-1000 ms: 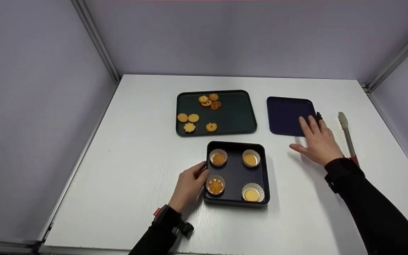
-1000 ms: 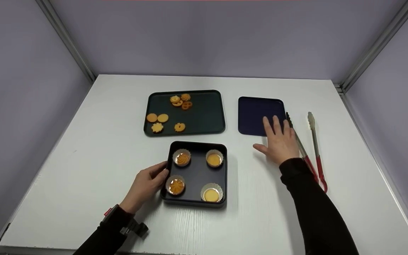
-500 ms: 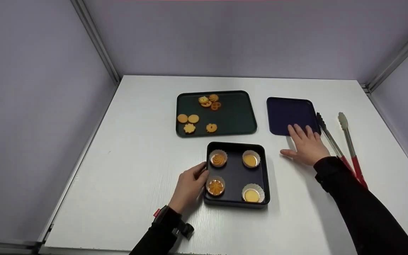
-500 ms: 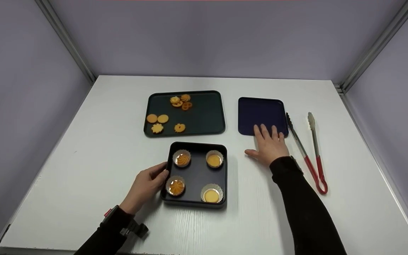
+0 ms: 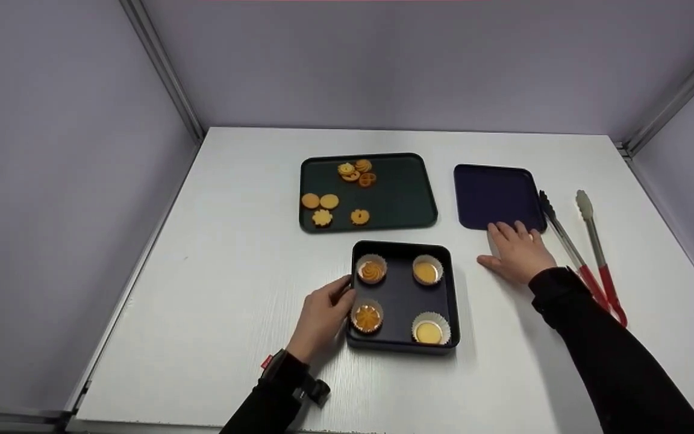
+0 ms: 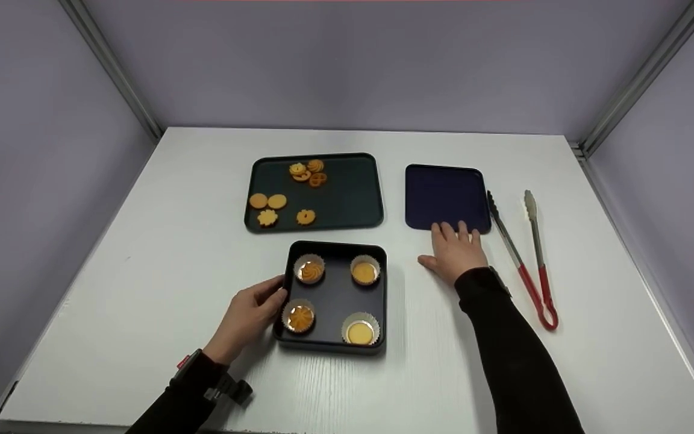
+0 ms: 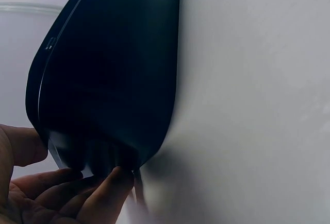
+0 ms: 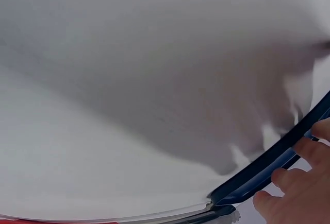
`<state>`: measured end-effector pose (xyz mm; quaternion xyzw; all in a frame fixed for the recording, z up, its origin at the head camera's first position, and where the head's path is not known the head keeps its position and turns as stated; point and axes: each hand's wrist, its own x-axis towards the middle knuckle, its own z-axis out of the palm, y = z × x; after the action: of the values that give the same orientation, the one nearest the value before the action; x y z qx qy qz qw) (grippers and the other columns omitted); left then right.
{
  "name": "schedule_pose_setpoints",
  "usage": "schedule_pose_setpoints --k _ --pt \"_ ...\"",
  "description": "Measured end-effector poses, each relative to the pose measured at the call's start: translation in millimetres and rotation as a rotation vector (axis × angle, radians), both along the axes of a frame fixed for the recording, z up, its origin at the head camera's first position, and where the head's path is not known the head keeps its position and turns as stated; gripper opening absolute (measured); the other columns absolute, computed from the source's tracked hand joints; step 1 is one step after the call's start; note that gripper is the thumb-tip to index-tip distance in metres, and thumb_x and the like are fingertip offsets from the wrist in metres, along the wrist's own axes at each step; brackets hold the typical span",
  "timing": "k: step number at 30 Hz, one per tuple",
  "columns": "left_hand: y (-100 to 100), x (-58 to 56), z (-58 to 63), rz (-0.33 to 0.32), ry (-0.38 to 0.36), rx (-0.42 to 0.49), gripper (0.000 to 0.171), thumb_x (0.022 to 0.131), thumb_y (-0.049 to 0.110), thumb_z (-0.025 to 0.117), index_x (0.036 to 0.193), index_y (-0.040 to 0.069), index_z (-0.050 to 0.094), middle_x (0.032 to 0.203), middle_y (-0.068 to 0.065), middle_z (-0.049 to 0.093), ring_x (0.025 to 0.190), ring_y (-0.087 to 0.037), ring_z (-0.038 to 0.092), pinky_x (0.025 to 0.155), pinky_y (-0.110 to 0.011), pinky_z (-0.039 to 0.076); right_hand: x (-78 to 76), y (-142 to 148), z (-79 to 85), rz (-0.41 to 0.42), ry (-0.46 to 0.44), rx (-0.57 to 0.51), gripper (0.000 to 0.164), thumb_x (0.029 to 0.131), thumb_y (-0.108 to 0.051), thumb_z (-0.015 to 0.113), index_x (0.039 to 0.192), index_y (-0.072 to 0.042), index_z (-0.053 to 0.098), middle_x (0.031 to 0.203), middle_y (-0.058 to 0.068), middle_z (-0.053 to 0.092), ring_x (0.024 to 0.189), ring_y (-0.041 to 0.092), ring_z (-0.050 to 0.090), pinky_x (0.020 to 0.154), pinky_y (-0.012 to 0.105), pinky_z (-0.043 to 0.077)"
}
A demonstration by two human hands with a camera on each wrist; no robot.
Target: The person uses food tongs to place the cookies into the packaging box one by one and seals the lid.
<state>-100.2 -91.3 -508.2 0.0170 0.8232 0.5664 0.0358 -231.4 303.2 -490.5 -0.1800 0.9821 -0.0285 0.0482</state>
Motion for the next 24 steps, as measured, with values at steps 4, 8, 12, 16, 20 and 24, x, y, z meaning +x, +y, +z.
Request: schedule_pose_setpoints --k 4,8,12,16,20,24 --pt "0 -0.5 0.0 -0.001 -0.007 0.0 0.043 0.104 0.022 0.06 0.144 0.005 0.059 0.134 -0.014 0.067 0.124 -0.028 0.063 0.107 -0.044 0.05 1.1 -1 1.1 0.015 0.049 -0.017 0.067 0.104 -0.037 0.059 0.151 0.007 0.042 0.148 0.033 0.045 0.138 0.06 0.035 0.111 0.074 0.028" --pt "1 -0.7 0.3 0.001 -0.017 0.013 0.042 0.104 0.02 0.06 0.144 0.005 0.059 0.135 -0.015 0.066 0.125 -0.028 0.063 0.108 -0.044 0.05 0.5 0 -2.8 0.063 0.122 -0.054 0.051 0.105 -0.025 0.058 0.144 0.007 0.051 0.137 0.032 0.055 0.13 0.054 0.046 0.106 0.072 0.036" --pt "1 -0.6 -0.1 0.001 0.004 0.009 0.042 0.104 0.019 0.059 0.143 0.003 0.059 0.135 -0.015 0.066 0.126 -0.029 0.062 0.109 -0.044 0.049 -2.2 1 -9.5 0.13 0.217 -0.079 0.034 0.102 -0.011 0.06 0.131 0.007 0.06 0.118 0.027 0.062 0.115 0.047 0.057 0.095 0.067 0.044" --pt "1 -0.5 -0.6 0.0 0.018 -0.001 0.042 0.104 0.018 0.059 0.142 0.002 0.059 0.135 -0.017 0.066 0.125 -0.03 0.062 0.108 -0.045 0.049 -3.1 0 -13.2 0.157 0.278 -0.051 0.02 0.1 0.0 0.058 0.117 0.004 0.065 0.102 0.023 0.063 0.099 0.042 0.06 0.09 0.063 0.046" --pt "1 -0.5 -0.9 -0.001 0.009 0.013 0.042 0.104 0.017 0.059 0.143 0.001 0.059 0.136 -0.018 0.065 0.125 -0.03 0.062 0.109 -0.044 0.049 -2.7 -2 -12.9 0.118 0.354 -0.007 0.017 0.096 0.003 0.058 0.111 0.001 0.067 0.096 0.022 0.063 0.093 0.042 0.06 0.089 0.063 0.043" --pt "1 0.1 -1.1 0.001 0.0 0.023 0.042 0.104 0.017 0.059 0.144 0.001 0.058 0.136 -0.018 0.065 0.126 -0.03 0.062 0.109 -0.044 0.048 -3.3 -2 -13.0 0.073 0.412 0.016 0.015 0.094 0.002 0.061 0.108 0.001 0.068 0.096 0.024 0.063 0.096 0.046 0.057 0.087 0.064 0.041"
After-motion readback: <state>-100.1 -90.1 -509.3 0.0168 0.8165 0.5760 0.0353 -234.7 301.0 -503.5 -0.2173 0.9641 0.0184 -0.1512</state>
